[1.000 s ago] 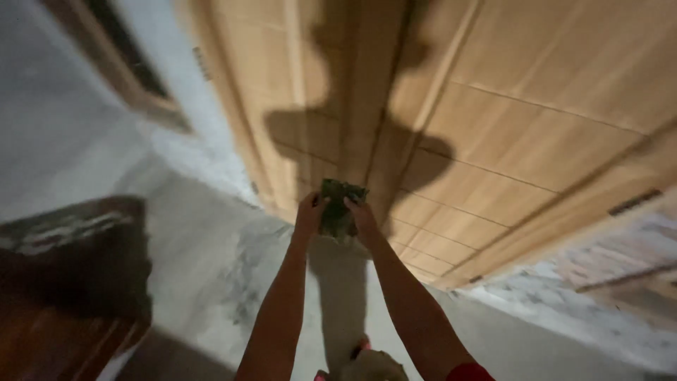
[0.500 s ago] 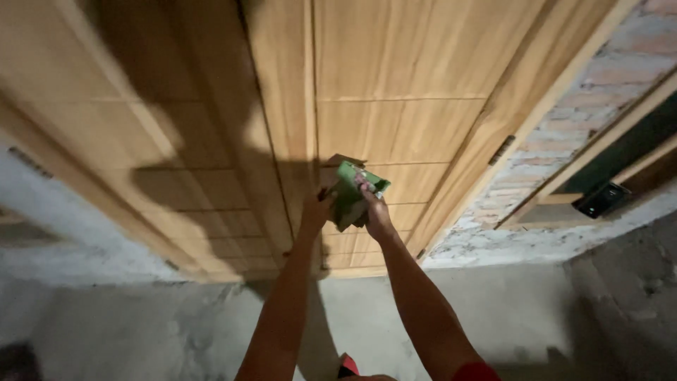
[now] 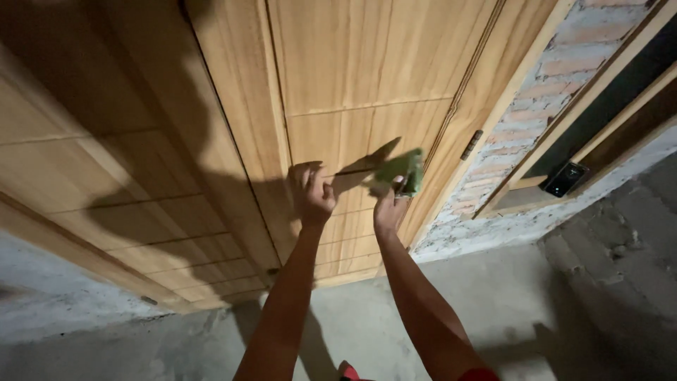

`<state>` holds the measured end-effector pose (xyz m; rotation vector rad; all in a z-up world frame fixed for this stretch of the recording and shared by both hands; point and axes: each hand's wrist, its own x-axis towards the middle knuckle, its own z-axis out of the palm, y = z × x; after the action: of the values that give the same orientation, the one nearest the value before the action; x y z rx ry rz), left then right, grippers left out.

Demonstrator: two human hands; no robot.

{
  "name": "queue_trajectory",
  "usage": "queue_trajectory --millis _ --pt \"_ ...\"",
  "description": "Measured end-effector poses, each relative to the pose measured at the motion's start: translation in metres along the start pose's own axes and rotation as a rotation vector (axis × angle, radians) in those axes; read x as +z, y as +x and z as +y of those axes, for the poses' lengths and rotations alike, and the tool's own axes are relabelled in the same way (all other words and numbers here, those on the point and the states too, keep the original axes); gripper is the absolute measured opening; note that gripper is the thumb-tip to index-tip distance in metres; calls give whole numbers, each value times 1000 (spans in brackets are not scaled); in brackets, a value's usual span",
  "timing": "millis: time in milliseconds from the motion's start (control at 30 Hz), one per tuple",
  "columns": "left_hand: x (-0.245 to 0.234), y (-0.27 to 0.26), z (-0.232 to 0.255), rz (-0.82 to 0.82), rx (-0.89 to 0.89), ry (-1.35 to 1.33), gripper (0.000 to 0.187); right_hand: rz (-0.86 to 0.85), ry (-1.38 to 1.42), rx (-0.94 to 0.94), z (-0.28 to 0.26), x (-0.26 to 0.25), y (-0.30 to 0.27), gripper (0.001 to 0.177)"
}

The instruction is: Sanding the surface of a wooden door using a piece of sandpaper.

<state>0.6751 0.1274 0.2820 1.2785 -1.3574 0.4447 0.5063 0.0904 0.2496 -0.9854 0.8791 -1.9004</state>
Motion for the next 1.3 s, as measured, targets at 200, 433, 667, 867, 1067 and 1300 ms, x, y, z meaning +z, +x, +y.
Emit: queue_trajectory --millis 200,433,667,867,1067,1300 --pt "-49 34 -7 11 82 45 44 -127 -471 -332 57 11 22 38" --pt "-51 43 -87 -6 213 405 51 -296 -699 -581 17 102 -18 75" --pt "-36 50 -137 12 345 384 49 -500 -1146 -617 9 159 -40 82" --pt "-20 39 -163 -53 332 307 52 -444 -1100 -734 11 175 -29 79" --pt "-28 39 -165 -80 340 251 55 -437 -1212 -694 68 154 -44 71" --pt "-19 36 -173 14 399 289 49 -339 -1221 -744 40 186 -36 74"
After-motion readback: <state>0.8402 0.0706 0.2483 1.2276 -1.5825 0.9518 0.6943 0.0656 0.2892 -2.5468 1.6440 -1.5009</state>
